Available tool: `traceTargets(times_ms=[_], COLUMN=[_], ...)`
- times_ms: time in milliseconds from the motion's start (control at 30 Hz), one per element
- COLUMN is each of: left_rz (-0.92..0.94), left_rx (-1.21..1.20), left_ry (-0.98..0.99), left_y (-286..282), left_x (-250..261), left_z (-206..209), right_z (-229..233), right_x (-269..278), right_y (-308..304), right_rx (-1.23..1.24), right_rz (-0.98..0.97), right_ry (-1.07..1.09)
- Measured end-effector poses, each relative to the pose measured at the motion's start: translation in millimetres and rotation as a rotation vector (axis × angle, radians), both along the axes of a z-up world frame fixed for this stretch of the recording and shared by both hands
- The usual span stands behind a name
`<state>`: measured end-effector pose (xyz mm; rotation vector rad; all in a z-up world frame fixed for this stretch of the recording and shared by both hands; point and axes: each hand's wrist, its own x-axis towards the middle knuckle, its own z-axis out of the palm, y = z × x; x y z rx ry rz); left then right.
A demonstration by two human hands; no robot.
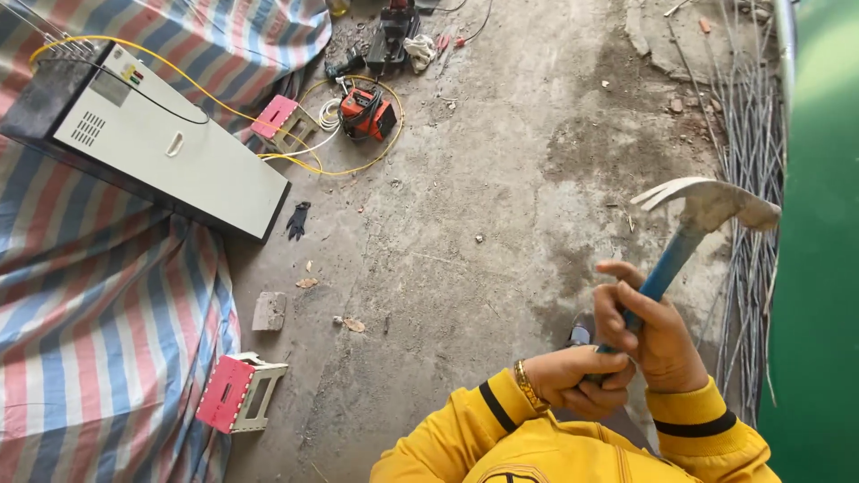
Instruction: Sorting through scrap metal to find and assemble specific bolts and plates.
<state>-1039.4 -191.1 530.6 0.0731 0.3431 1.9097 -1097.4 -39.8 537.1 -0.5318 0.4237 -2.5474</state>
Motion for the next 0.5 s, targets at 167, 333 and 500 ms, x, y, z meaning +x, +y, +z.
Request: traceTargets(times_ms=[167, 333, 500], left_rz=[0.006, 0.156, 0.419], left_rx=[-0.167, -0.237, -0.368], left_ry=[0.022, 0.127, 0.12], left_y=[15, 29, -15], left_x=[-117, -216, -267], left_z=[-6, 4, -7], right_z=[-13, 8, 43], right_x=[-117, -229, -305], right_y=[15, 18, 26], right_rx=[0.098, 0.403, 1.277], right_rz=[-0.042, 0.014, -0.255], right_ry=[-0.15, -0.168, 0.558])
